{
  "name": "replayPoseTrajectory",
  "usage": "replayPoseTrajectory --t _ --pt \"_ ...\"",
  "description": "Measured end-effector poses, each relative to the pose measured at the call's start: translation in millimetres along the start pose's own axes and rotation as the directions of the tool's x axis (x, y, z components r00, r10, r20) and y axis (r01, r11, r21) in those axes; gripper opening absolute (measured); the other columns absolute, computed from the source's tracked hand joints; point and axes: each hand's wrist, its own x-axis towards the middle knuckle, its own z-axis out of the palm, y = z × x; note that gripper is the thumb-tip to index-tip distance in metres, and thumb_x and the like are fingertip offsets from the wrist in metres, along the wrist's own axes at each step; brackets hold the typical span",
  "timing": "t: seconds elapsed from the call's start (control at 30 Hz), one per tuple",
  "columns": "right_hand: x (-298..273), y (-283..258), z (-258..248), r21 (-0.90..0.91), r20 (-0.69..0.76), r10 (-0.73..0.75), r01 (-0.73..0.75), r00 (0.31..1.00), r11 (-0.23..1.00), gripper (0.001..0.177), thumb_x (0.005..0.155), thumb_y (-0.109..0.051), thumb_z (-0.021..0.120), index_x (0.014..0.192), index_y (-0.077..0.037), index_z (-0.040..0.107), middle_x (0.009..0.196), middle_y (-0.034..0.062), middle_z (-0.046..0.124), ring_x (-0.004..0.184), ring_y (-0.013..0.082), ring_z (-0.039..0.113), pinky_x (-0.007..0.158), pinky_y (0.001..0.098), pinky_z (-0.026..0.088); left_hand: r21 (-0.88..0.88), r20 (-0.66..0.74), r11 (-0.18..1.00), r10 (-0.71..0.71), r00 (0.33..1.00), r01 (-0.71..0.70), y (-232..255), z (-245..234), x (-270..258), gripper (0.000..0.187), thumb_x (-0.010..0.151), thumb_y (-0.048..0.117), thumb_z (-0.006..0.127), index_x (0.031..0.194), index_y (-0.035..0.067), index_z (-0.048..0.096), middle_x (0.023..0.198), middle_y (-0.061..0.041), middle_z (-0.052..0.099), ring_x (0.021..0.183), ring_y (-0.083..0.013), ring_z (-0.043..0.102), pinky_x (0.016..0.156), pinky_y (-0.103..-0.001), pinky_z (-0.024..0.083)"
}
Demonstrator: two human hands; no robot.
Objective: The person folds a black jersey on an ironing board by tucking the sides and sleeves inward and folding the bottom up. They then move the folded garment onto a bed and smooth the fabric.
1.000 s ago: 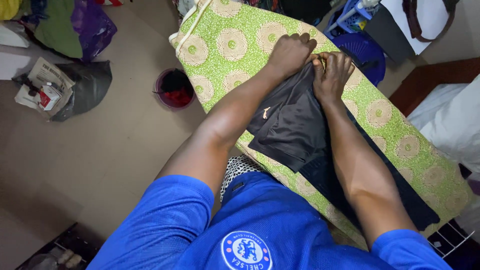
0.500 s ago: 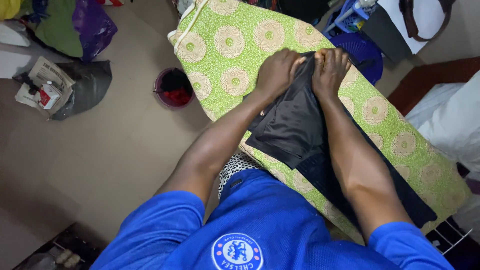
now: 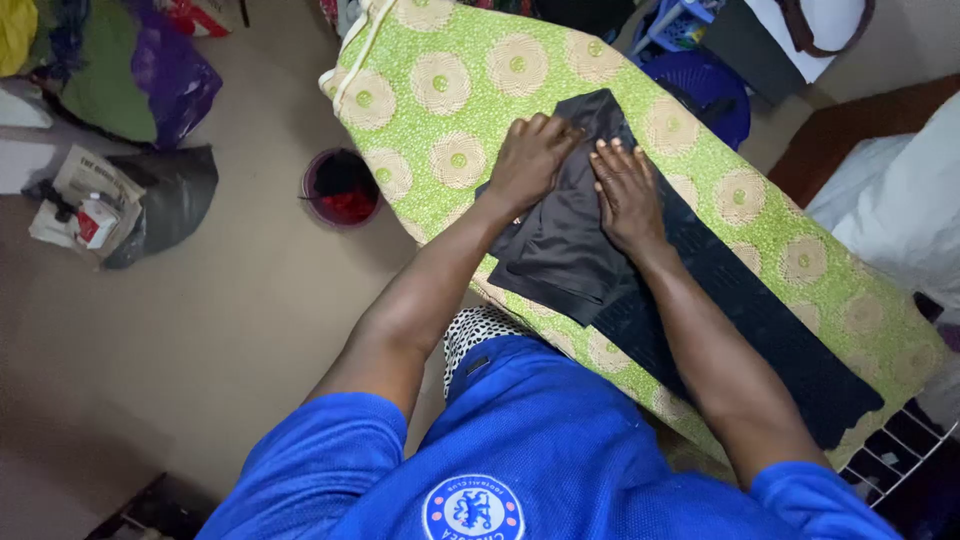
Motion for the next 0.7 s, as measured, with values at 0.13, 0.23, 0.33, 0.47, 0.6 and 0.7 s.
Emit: replayPoseTrajectory --t 0.13,0.23,0.33,0.47,0.6,0.7 --pt "3 -1 0 -0.126 0.078 0.035 -0.025 0.996 0.992 0.047 0.11 -0.025 0.059 0.154 -0.01 0.053 0.165 0.0138 0.044 0.156 0.0326 0.032 0.129 0.0531 0.017 0.018 -0.018 0.998 -0.058 0.998 0.058 12 1 7 0.031 0.091 0.011 0.062 0.121 0.012 0.071 0.115 -0.005 0.062 0.107 -0.0241 0.057 0.091 -0.042 0.043" --pt "7 -5 -11 -0.15 0.115 0.052 -0.035 0.992 0.988 0.054 0.108 -0.033 0.054 0.157 -0.011 0.051 0.168 0.0151 0.036 0.158 0.033 0.024 0.129 0.0534 0.014 -0.015 0.039 0.974 -0.227 0.973 0.228 25 3 25 0.019 0.103 0.024 0.063 0.115 0.011 0.071 0.111 -0.006 0.062 0.106 -0.0262 0.057 0.092 -0.043 0.043" --pt "3 2 -16 -0.115 0.056 0.048 -0.041 0.997 0.992 0.059 0.105 -0.04 0.054 0.154 -0.008 0.048 0.166 0.0165 0.033 0.156 0.0347 0.022 0.127 0.0536 0.013 -0.044 0.061 0.979 -0.196 0.979 0.199 28 13 40 0.024 0.104 0.025 0.062 0.121 0.01 0.069 0.117 -0.008 0.063 0.109 -0.0271 0.058 0.093 -0.043 0.043" --pt "-28 7 -27 -0.108 -0.026 0.216 -0.218 0.976 0.97 0.052 0.114 -0.031 0.044 0.16 -0.006 0.044 0.169 0.0162 0.035 0.159 0.0332 0.025 0.13 0.0534 0.012 -0.073 0.105 0.997 -0.022 0.994 0.03 17 40 33 0.034 0.106 0.027 0.057 0.134 0.011 0.064 0.144 -0.009 0.055 0.141 -0.028 0.045 0.119 -0.046 0.033" --pt "-80 12 -41 -0.117 -0.035 0.343 -0.345 0.939 0.931 0.053 0.115 -0.033 0.039 0.159 -0.004 0.043 0.167 0.0132 0.038 0.159 0.0326 0.028 0.131 0.0533 0.011 0.07 0.246 0.997 -0.005 0.969 -0.012 13 41 29 0.059 0.109 0.044 0.048 0.157 0.008 0.047 0.166 -0.007 0.035 0.157 -0.0256 0.02 0.129 -0.052 0.011" --pt "-118 29 -40 -0.171 0.008 0.384 -0.377 0.923 0.91 0.056 0.114 -0.037 0.035 0.158 -0.004 0.043 0.168 0.015 0.036 0.159 0.0332 0.025 0.13 0.0537 0.008 0.089 0.342 0.996 -0.044 0.939 0.015 15 32 33 0.063 0.11 0.048 0.043 0.16 0.011 0.04 0.169 -0.005 0.029 0.158 -0.0244 0.016 0.129 -0.052 0.007"
